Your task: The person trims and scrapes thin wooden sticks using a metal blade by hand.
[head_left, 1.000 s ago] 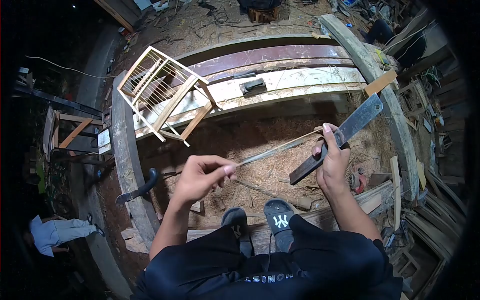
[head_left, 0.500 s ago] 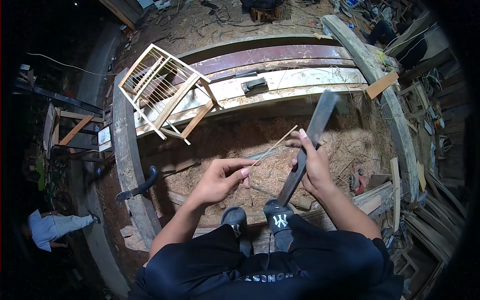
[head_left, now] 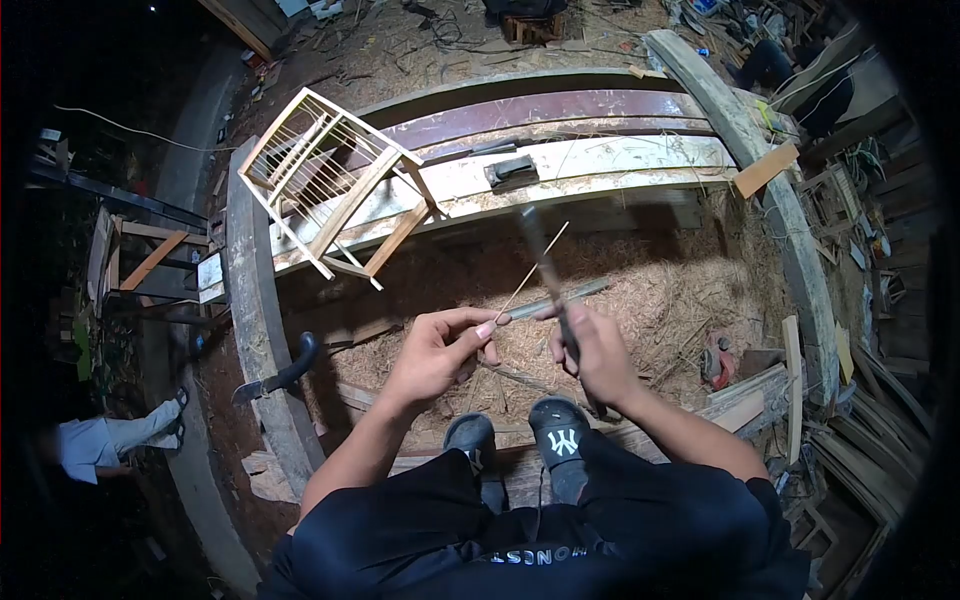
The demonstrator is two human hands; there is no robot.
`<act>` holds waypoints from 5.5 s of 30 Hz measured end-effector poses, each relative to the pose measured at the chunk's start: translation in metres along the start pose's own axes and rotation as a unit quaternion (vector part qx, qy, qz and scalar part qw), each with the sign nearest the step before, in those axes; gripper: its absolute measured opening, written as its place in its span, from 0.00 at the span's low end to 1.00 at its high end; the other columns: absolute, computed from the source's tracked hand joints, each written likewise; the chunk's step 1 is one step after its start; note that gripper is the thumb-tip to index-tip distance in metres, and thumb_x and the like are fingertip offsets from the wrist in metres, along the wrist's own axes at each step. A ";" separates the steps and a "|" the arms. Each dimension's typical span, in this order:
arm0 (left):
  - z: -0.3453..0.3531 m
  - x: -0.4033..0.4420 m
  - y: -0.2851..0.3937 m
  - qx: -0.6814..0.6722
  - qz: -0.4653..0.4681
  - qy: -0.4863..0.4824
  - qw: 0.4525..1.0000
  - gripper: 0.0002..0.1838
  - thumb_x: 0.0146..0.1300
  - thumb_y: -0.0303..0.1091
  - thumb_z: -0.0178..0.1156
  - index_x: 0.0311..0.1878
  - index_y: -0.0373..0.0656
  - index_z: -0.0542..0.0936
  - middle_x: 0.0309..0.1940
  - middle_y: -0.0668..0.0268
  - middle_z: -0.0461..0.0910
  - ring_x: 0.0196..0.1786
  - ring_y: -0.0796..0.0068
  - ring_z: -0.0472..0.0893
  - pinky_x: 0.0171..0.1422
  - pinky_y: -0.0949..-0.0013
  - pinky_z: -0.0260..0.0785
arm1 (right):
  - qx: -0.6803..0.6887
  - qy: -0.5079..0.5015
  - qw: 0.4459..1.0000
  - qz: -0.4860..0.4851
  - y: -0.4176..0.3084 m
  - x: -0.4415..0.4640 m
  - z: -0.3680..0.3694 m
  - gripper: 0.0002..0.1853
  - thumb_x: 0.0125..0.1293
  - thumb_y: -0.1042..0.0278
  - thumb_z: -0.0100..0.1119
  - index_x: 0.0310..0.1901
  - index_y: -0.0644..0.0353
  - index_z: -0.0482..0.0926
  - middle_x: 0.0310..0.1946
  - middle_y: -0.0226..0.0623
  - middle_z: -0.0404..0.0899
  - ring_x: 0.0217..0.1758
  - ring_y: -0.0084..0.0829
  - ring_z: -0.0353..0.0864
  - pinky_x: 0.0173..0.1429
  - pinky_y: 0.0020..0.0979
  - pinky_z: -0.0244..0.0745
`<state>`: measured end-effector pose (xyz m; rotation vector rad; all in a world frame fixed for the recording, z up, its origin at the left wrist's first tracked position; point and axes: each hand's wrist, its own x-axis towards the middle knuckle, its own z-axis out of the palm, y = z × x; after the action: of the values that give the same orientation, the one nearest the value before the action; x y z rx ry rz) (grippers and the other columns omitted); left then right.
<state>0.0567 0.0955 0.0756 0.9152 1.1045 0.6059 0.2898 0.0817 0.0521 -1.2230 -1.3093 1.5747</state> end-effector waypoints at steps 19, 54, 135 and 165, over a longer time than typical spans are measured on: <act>0.000 0.000 -0.021 -0.113 -0.008 -0.014 0.994 0.20 0.65 0.16 0.55 0.61 0.36 0.75 0.46 0.60 0.83 0.22 0.84 0.71 0.23 0.79 0.61 | -0.210 0.023 0.976 -0.059 -0.025 0.003 0.017 0.25 0.63 0.46 0.68 0.35 0.68 0.81 0.20 0.46 0.79 0.24 0.42 0.84 0.30 0.39 0.76; 0.014 -0.004 -0.014 -0.199 -0.012 0.014 0.980 0.15 0.66 0.17 0.56 0.56 0.30 0.79 0.30 0.58 0.82 0.18 0.84 0.69 0.22 0.79 0.60 | -0.191 0.018 0.980 -0.045 -0.024 0.008 0.013 0.26 0.64 0.45 0.67 0.38 0.68 0.85 0.18 0.40 0.79 0.21 0.30 0.82 0.27 0.33 0.75; -0.093 -0.296 -0.034 -0.045 0.151 0.546 0.823 0.10 0.65 0.26 0.64 0.48 0.34 0.85 0.35 0.68 0.84 0.32 0.85 0.77 0.37 0.78 0.70 | 0.100 -0.290 0.950 0.050 -0.131 0.099 0.304 0.15 0.68 0.56 0.66 0.36 0.62 0.81 0.20 0.26 0.74 0.18 0.18 0.69 0.23 0.23 0.63; -0.109 -0.248 0.151 0.137 0.238 0.301 0.913 0.14 0.70 0.25 0.56 0.56 0.38 0.83 0.29 0.74 0.78 0.31 0.86 0.72 0.38 0.77 0.67 | 0.157 -0.126 0.976 -0.085 -0.262 0.105 0.196 0.11 0.73 0.61 0.58 0.42 0.62 0.78 0.28 0.25 0.76 0.17 0.13 0.65 0.19 0.20 0.58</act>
<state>-0.1295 0.0084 0.3074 1.3048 1.5537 1.2131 0.0641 0.1806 0.2913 -0.7158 -1.2229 1.7708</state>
